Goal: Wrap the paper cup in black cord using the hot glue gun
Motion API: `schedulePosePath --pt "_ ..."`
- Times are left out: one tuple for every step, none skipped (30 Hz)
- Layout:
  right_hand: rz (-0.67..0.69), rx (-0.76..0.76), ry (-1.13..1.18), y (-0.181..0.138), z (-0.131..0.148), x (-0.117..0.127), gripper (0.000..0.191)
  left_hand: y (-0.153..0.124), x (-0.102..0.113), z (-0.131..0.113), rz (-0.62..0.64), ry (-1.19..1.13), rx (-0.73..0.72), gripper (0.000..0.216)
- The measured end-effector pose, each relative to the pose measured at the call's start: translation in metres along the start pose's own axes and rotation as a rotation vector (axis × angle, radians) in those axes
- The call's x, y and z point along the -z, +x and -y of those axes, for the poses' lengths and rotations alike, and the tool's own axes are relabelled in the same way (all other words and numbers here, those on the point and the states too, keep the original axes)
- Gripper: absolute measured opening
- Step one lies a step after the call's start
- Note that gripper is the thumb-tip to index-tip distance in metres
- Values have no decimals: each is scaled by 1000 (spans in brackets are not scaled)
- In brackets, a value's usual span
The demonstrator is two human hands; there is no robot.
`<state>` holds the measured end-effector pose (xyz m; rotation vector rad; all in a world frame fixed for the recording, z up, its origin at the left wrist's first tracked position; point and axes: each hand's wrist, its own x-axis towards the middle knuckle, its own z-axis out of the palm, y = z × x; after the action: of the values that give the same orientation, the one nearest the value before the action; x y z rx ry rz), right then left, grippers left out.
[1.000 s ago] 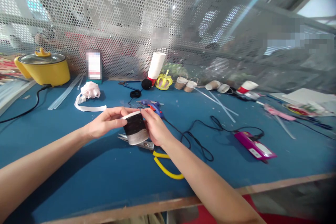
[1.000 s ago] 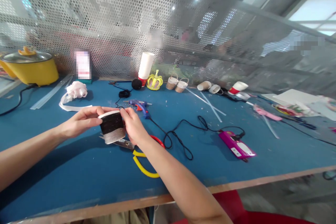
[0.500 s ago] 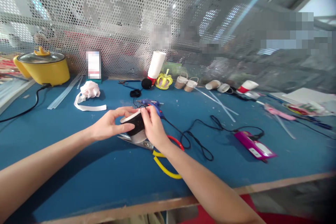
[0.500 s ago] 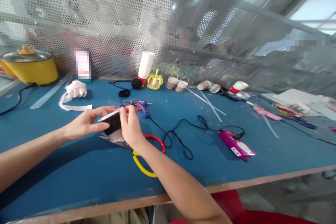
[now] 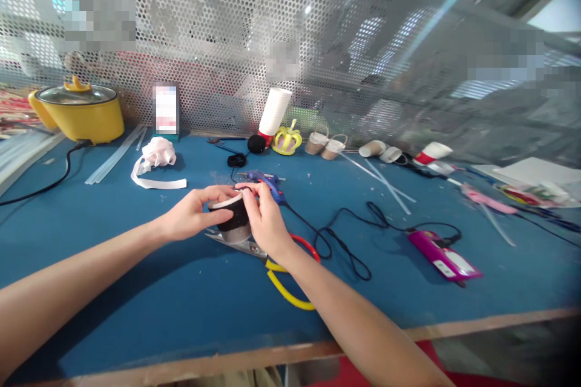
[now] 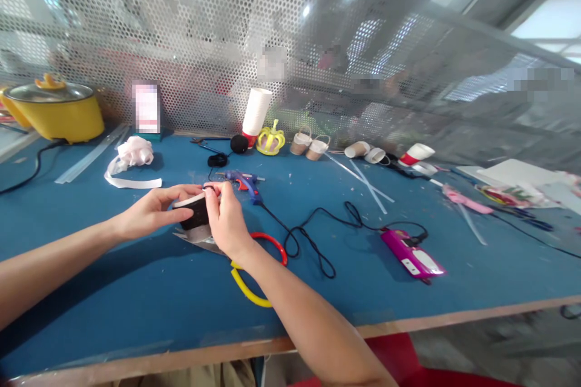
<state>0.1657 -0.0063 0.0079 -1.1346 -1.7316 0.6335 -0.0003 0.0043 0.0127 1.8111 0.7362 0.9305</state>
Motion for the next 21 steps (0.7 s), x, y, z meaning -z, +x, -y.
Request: schedulePosePath --pt "11 2 19 0 -1 0 16 0 0 -1 9 -5 -1 13" --pt "20 3 35 0 -1 0 16 0 0 -2 17 -11 -5 12" --pt "26 0 45 0 -1 0 16 0 0 -3 25 -15 -12 12" --pt "27 -4 52 0 -1 -1 16 0 0 -3 34 -17 -22 11" --pt "27 -10 57 0 -2 -1 16 0 0 -3 42 -17 -32 11" --pt "27 -16 62 0 -2 -1 16 0 0 -3 49 -14 -46 11" --pt "24 -21 68 0 -2 -2 16 0 0 -1 55 -6 -57 10" --pt "20 -28 70 1 -3 -3 16 0 1 0 56 7 -68 10" --pt "13 -37 67 1 -5 -4 16 1 1 2 57 25 -81 10" --pt "7 -48 59 2 -6 -4 16 1 2 5 51 56 -81 10" --pt "-1 -57 49 3 -8 -5 16 2 2 8 29 98 -80 12" --pt "-8 -62 36 3 -10 -6 16 3 3 10 0 148 -74 14" --pt "-14 -61 18 4 -12 -6 16 4 3 13 -27 199 -60 17" --pt "-21 -54 -4 5 -14 -7 16 5 3 14 -54 244 -43 18" --pt "-27 -41 -29 5 -16 -7 16 6 3 15 -71 279 -20 19" --pt "-31 -25 -57 6 -17 -8 16 6 2 14 -73 304 4 19" --pt "-35 -9 -85 6 -18 -8 16 6 2 13 -68 317 28 20" --pt "-35 6 -110 6 -19 -9 16 7 1 11 -54 323 50 20" --pt "-34 20 -130 5 -19 -10 15 6 1 9 -39 321 69 21" --pt "-34 31 -145 5 -19 -10 15 6 0 7 -30 318 82 21" --pt "-35 40 -158 5 -19 -11 15 6 0 5 -24 318 90 20"
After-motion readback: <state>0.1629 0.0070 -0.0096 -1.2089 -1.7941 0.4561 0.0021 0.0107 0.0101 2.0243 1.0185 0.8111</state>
